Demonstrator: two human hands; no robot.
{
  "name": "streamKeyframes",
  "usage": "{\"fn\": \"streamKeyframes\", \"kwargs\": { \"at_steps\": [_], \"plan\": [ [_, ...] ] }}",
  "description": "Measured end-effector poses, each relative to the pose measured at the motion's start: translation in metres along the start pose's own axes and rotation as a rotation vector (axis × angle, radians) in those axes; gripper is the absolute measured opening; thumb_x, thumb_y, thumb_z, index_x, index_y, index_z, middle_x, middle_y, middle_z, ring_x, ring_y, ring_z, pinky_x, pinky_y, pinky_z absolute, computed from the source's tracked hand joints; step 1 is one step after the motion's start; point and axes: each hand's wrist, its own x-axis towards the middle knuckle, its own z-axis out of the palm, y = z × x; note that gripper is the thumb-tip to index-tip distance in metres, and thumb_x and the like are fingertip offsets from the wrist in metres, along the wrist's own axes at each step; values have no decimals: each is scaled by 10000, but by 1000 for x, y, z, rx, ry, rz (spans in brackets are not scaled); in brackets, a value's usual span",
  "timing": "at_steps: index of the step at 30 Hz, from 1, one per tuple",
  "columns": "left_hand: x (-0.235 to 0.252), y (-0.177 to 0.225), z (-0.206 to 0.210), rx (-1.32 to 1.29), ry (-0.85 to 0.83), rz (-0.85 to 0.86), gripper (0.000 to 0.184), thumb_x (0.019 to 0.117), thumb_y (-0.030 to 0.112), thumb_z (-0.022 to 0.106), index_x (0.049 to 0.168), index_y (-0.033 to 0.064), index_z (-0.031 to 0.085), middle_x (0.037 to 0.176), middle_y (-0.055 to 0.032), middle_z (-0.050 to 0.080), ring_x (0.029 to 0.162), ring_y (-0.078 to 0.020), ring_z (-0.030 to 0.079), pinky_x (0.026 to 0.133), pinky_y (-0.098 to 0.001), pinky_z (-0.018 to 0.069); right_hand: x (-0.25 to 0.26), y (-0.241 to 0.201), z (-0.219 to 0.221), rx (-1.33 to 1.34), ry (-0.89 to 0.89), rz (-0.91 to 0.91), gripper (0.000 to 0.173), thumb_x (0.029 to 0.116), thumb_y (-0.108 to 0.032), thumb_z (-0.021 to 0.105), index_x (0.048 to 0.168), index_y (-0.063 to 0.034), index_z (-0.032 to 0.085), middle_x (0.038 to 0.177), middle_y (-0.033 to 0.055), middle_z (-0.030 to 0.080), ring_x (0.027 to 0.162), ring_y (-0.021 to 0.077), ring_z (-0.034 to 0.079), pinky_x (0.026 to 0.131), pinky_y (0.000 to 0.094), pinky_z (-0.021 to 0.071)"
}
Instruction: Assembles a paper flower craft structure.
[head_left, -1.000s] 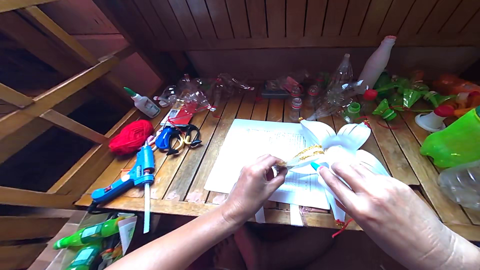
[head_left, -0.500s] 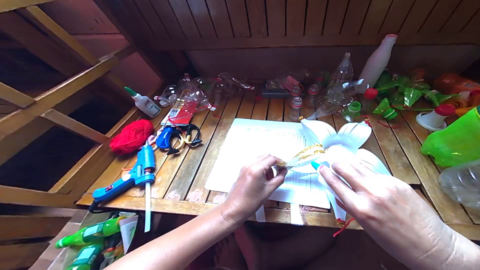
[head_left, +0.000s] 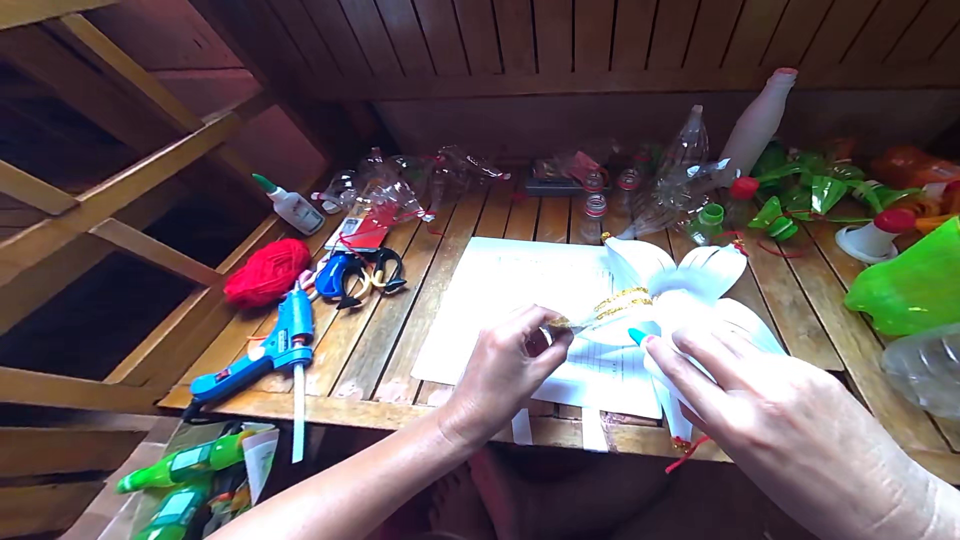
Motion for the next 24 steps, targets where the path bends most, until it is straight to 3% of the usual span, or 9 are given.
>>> {"fn": "streamKeyframes", "kwargs": {
  "at_steps": [2, 5, 8, 14, 17, 21, 24],
  "plan": [
    [0, 0, 0, -29, -3, -31, 192, 934, 173, 660, 987, 8, 740, 859, -37, 711, 718, 35, 638, 676, -100, 522, -3, 3, 2, -37, 68, -21, 242, 959, -86, 559, 1142, -18, 703, 942, 158, 673, 691, 315, 649, 447, 355, 425],
    [0, 1, -1, -55, -20, -73, 198, 934, 178, 663, 1006, 11, 739, 872, -32, 713, 725, 34, 641, 683, -103, 524, -4, 2, -4, -16, 69, 13, 250, 986, -95, 549, 1178, -27, 694, 1008, 184, 700, 760, 346, 689, 495, 387, 477],
    [-1, 0, 0, -70, -18, -78, 193, 937, 178, 665, 1004, 14, 740, 878, -32, 713, 731, 38, 644, 685, -100, 527, -3, 10, 5, -58, 134, -11, 248, 969, -94, 555, 1156, -38, 708, 938, 142, 674, 693, 301, 637, 457, 352, 423],
    [-1, 1, 0, -67, -10, -76, 189, 937, 182, 668, 1006, 22, 740, 890, -25, 714, 738, 44, 640, 687, -95, 523, 1, 15, 11, -44, 111, -12, 253, 917, -85, 613, 1143, -37, 715, 937, 143, 681, 713, 309, 651, 474, 359, 445],
    [-1, 1, 0, -49, -5, -33, 186, 938, 165, 665, 1003, 8, 740, 888, -43, 717, 737, 30, 649, 695, -101, 529, 3, 10, 3, 4, 15, 23, 255, 939, -53, 610, 1178, -24, 694, 1016, 184, 691, 795, 369, 696, 550, 422, 522],
    [-2, 0, 2, 4, -18, 38, 175, 929, 142, 657, 989, 2, 743, 866, -69, 710, 718, 5, 643, 686, -110, 521, 4, 9, 2, 13, -8, 31, 261, 939, -48, 607, 1186, -25, 689, 1039, 191, 691, 829, 385, 700, 560, 432, 529],
    [-2, -2, 3, 52, -19, 83, 170, 931, 142, 653, 991, 11, 744, 859, -77, 706, 720, -24, 652, 688, -126, 528, 2, 12, 11, -38, 69, -12, 249, 928, -70, 596, 1147, -33, 708, 955, 152, 678, 713, 323, 654, 472, 371, 446]
  ]
}}
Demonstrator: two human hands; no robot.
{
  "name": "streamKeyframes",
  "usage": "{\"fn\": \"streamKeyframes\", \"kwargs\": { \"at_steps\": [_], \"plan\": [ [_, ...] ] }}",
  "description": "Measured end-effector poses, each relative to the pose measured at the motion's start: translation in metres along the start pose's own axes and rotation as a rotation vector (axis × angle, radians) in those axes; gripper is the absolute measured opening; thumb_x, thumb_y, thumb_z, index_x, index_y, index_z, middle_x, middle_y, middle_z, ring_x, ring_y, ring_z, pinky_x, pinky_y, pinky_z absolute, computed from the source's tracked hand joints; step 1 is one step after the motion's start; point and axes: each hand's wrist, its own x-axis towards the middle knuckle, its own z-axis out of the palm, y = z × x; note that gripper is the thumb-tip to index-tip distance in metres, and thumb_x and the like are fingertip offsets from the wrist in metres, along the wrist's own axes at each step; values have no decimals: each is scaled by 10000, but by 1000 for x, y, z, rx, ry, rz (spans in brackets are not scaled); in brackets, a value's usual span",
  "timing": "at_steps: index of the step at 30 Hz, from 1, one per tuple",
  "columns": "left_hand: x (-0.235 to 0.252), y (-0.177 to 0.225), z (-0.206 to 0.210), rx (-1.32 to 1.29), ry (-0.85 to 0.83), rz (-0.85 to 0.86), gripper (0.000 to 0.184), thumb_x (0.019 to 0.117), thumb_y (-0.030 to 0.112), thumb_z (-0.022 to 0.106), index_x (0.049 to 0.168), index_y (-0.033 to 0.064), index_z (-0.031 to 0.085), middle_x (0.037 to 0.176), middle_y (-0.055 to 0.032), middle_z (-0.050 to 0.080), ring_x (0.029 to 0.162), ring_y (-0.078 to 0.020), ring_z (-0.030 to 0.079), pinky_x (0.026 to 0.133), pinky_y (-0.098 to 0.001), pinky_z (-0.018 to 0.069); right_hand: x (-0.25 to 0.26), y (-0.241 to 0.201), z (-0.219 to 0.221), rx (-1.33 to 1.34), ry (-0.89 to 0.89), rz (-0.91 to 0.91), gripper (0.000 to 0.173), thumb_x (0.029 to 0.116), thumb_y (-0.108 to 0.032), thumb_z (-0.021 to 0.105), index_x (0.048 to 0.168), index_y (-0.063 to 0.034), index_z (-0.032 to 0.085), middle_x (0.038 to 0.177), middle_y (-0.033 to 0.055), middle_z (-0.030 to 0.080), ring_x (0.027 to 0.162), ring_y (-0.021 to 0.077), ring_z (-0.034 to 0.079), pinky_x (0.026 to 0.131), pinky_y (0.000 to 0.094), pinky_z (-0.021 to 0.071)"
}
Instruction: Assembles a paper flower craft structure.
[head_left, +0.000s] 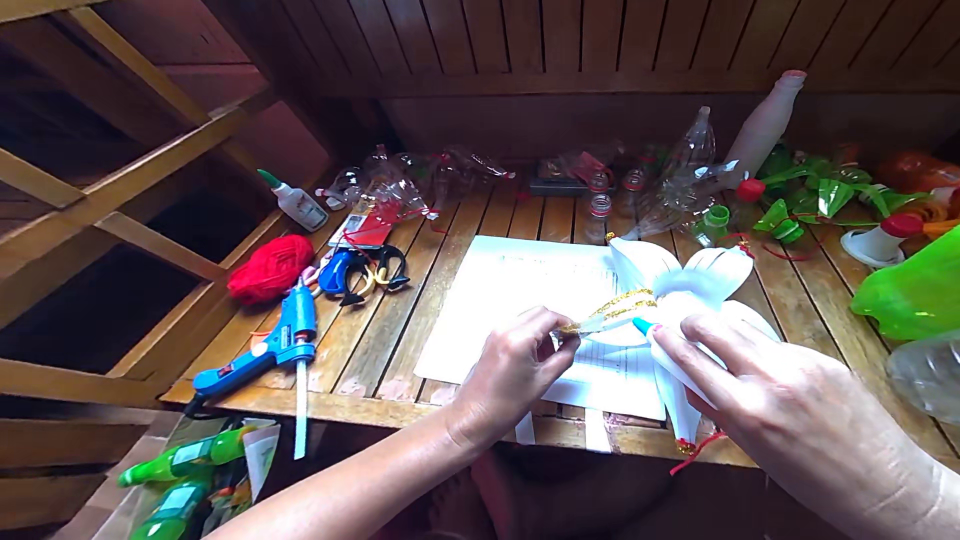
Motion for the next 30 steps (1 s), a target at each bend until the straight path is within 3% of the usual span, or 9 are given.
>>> {"fn": "streamKeyframes", "kwargs": {
  "at_steps": [2, 11, 13, 15, 18, 30],
  "plan": [
    [0, -1, 0, 26, -9, 13, 172, 937, 147, 650, 995, 15, 743, 857, -77, 702, 725, -34, 651, 692, -131, 528, -1, 1, 3, -18, 28, -10, 242, 924, -77, 594, 1131, -35, 713, 928, 138, 670, 674, 300, 631, 442, 354, 410],
    [0, -1, 0, 49, -10, 36, 165, 930, 135, 647, 982, 10, 742, 848, -89, 698, 715, -49, 651, 675, -138, 525, -1, 0, 2, -12, 33, 0, 236, 919, -87, 607, 1121, -33, 715, 912, 137, 664, 675, 303, 625, 443, 352, 405],
    [1, 0, -1, 56, -10, 35, 162, 926, 130, 649, 980, 9, 741, 841, -89, 695, 717, -50, 652, 677, -139, 527, 1, -3, -5, 20, -26, 27, 243, 926, -49, 607, 1146, -28, 710, 972, 170, 691, 730, 345, 677, 487, 387, 481],
    [1, 0, -1, 64, -14, 36, 165, 924, 131, 652, 984, 6, 743, 843, -90, 695, 716, -55, 655, 678, -143, 530, 1, -5, -7, 37, -49, 46, 249, 934, -35, 596, 1158, -24, 706, 991, 178, 697, 749, 359, 687, 508, 403, 500],
    [1, -2, 0, 74, -12, 53, 167, 927, 138, 652, 973, 3, 740, 839, -91, 697, 704, -58, 651, 668, -147, 530, -1, -1, 2, -7, 29, 6, 233, 935, -76, 580, 1119, -26, 713, 883, 134, 649, 628, 293, 601, 421, 351, 381],
    [0, -2, -1, 84, 4, 60, 155, 918, 125, 653, 957, 1, 738, 830, -93, 695, 702, -56, 648, 669, -141, 527, -1, -1, 3, -19, 36, 1, 231, 931, -80, 588, 1116, -20, 712, 888, 138, 655, 630, 293, 606, 416, 347, 380]
  ]
}}
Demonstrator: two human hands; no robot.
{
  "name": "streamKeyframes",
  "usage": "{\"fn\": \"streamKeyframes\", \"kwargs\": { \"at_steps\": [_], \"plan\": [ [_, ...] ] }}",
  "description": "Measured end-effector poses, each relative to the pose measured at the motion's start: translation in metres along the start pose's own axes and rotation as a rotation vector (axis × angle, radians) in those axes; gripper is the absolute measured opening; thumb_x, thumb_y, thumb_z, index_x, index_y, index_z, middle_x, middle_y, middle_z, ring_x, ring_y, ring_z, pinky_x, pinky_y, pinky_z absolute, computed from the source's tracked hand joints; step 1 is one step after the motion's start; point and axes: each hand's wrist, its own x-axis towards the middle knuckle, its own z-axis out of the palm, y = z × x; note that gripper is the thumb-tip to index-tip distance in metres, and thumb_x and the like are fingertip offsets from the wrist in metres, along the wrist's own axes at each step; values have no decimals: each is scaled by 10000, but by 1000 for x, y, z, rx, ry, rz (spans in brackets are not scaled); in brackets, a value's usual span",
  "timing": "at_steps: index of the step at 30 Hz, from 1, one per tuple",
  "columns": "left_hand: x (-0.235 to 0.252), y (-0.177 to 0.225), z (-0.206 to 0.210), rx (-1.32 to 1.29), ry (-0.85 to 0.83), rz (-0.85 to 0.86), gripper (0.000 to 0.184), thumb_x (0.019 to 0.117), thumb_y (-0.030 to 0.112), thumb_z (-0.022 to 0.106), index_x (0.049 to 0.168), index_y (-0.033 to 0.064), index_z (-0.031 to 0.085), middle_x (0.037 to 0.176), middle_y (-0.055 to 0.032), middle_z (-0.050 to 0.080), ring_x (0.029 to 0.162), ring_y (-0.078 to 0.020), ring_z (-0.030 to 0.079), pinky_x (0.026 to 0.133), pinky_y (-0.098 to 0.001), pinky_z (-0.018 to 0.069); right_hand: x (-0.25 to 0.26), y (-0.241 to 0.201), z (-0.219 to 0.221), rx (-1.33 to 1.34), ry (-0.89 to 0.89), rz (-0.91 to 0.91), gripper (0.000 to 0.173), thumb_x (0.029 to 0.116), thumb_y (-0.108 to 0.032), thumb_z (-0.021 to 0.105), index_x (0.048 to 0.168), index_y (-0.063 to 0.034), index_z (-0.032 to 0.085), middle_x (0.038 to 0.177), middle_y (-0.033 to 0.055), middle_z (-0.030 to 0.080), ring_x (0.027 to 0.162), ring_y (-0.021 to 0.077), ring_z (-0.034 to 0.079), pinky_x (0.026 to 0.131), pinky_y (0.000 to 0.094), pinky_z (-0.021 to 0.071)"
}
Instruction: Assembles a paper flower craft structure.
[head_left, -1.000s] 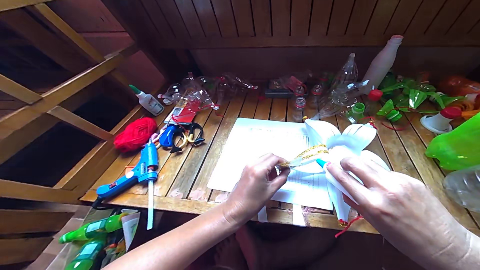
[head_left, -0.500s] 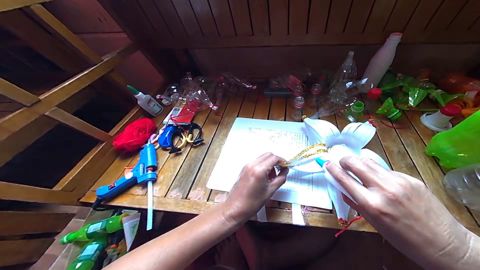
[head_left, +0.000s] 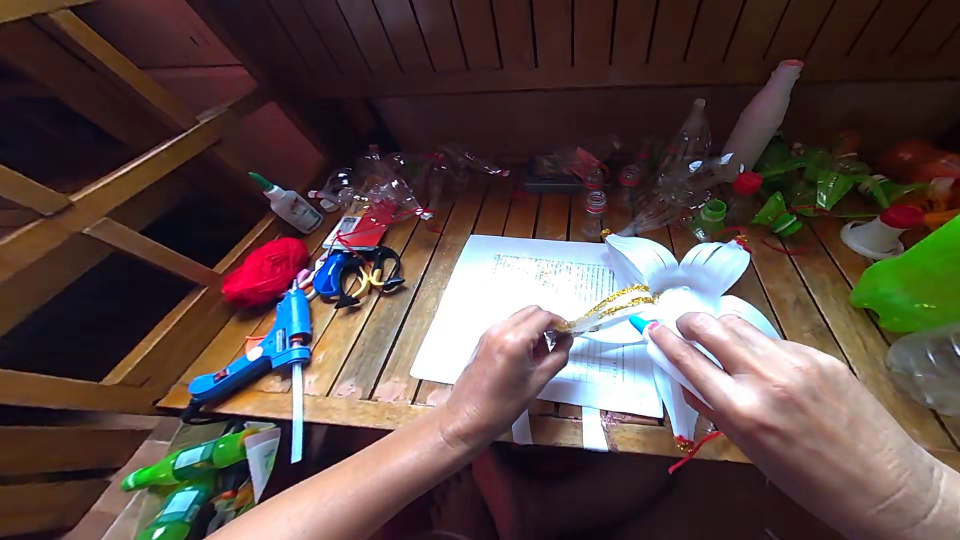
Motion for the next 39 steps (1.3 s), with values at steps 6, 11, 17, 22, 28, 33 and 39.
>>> {"fn": "streamKeyframes", "kwargs": {
  "at_steps": [6, 11, 17, 22, 28, 33, 39],
  "plan": [
    [-2, -3, -3, -2, -4, -13, 163, 926, 128, 645, 961, -1, 737, 833, -93, 696, 708, -52, 650, 676, -142, 531, 0, -1, -2, -7, -6, -1, 234, 922, -71, 596, 1115, -19, 717, 898, 138, 658, 635, 293, 609, 417, 346, 380],
    [-3, -4, -4, -3, -8, -11, 161, 920, 126, 649, 966, 1, 740, 840, -92, 699, 707, -51, 651, 680, -142, 533, 0, -1, -1, -1, -8, -3, 229, 928, -78, 592, 1115, -19, 711, 901, 139, 658, 650, 298, 616, 424, 347, 388],
    [-4, -4, -5, 9, -11, -14, 161, 920, 130, 648, 958, 2, 738, 830, -93, 695, 706, -52, 648, 675, -143, 528, -1, -1, -1, -1, -2, -3, 238, 923, -86, 603, 1121, -20, 718, 906, 137, 665, 654, 298, 621, 427, 348, 389],
    [-5, -5, -6, 15, -7, -18, 167, 924, 134, 644, 966, 2, 737, 833, -90, 698, 711, -55, 653, 678, -149, 533, -1, -1, -1, 4, -9, -1, 235, 918, -85, 613, 1120, -24, 715, 915, 138, 668, 667, 299, 627, 430, 348, 396],
    [-7, -6, -8, 23, -16, -30, 169, 922, 137, 645, 963, 2, 737, 841, -93, 702, 713, -53, 658, 680, -146, 537, -1, -1, -1, 7, -4, -1, 228, 926, -90, 608, 1115, -25, 717, 919, 141, 672, 678, 305, 638, 426, 352, 397],
    [-7, -6, -8, 32, -16, -29, 172, 922, 140, 645, 963, 1, 738, 836, -92, 702, 708, -52, 657, 678, -146, 536, -1, -1, 0, 3, -1, -1, 224, 938, -81, 584, 1110, -26, 716, 909, 140, 667, 657, 301, 624, 425, 350, 392],
    [-7, -7, -9, 37, -18, -34, 174, 920, 143, 644, 966, 5, 739, 837, -86, 702, 712, -48, 659, 681, -147, 540, -1, -1, 0, 7, -6, -6, 228, 921, -91, 610, 1111, -23, 718, 912, 142, 668, 644, 298, 620, 419, 351, 387]
  ]
}}
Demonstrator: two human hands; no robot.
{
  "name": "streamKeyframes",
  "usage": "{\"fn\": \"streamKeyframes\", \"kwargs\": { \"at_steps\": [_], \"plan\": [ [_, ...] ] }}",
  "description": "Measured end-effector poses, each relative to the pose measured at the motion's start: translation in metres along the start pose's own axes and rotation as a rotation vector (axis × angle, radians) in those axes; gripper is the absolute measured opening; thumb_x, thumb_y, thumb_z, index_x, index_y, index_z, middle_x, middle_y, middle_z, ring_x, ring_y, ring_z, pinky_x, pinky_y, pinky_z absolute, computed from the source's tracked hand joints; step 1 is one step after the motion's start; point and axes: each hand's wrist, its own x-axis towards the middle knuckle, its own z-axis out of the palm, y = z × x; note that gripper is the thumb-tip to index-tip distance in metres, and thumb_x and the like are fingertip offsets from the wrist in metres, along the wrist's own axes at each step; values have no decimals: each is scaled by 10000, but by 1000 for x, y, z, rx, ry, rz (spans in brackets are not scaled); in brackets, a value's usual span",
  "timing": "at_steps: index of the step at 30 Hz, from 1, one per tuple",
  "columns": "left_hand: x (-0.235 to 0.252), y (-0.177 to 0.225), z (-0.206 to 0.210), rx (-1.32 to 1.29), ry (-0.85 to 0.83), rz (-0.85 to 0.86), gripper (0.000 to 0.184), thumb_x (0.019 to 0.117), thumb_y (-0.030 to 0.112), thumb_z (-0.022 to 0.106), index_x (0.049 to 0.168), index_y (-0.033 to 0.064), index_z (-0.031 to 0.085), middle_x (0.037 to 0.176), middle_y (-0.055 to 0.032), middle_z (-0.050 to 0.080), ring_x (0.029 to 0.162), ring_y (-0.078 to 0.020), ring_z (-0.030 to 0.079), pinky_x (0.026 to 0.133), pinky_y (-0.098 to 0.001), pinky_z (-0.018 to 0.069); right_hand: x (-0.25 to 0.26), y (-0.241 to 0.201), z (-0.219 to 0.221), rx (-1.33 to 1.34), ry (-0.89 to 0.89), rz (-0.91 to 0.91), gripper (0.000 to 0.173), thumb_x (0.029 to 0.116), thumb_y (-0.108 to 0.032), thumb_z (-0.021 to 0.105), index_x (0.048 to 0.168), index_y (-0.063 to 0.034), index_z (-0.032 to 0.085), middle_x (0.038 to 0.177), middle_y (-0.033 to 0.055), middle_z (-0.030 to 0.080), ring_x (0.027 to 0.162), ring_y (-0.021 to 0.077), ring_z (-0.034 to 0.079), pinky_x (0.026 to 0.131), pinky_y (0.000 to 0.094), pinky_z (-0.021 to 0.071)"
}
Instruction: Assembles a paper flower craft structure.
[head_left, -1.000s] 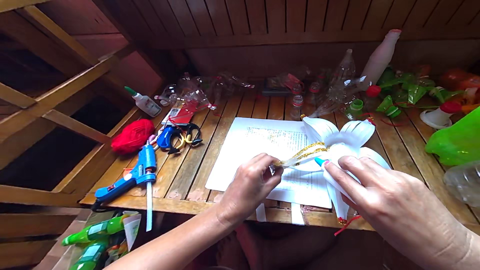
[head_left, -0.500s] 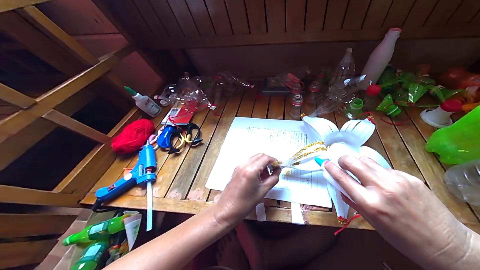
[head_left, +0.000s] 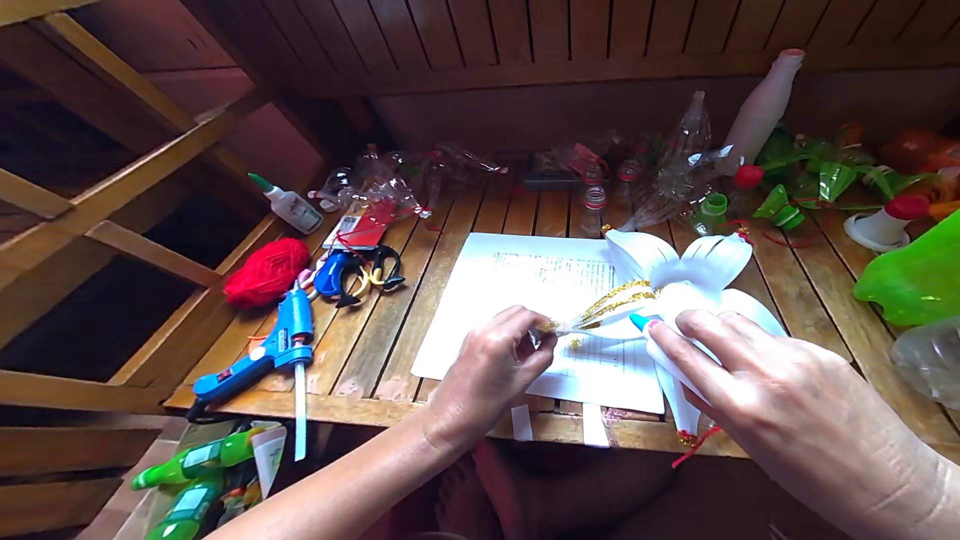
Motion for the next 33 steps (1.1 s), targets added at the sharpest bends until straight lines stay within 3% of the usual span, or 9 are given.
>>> {"fn": "streamKeyframes", "kwargs": {
  "at_steps": [12, 24, 33],
  "plan": [
    [7, 8, 4, -227, 28, -125, 177, 938, 156, 665, 1001, 6, 735, 898, -38, 721, 776, 20, 670, 724, -121, 553, 0, 1, -3, 14, 21, 1, 243, 934, -98, 599, 1137, -21, 708, 912, 146, 665, 648, 298, 619, 425, 351, 389],
    [19, 18, 14, -181, 22, -19, 161, 934, 125, 654, 989, -2, 737, 879, -74, 709, 765, -4, 663, 728, -118, 539, -7, 6, -10, 1, 52, 41, 242, 967, -110, 568, 1150, -36, 707, 930, 148, 679, 692, 309, 650, 455, 363, 437],
    [21, 18, 14, -157, 25, -1, 159, 929, 126, 654, 974, -1, 739, 854, -67, 702, 752, -2, 659, 716, -115, 535, -10, 7, -11, 2, 54, 46, 249, 985, -144, 563, 1156, -41, 710, 919, 144, 669, 686, 301, 641, 451, 354, 422]
  ]
}}
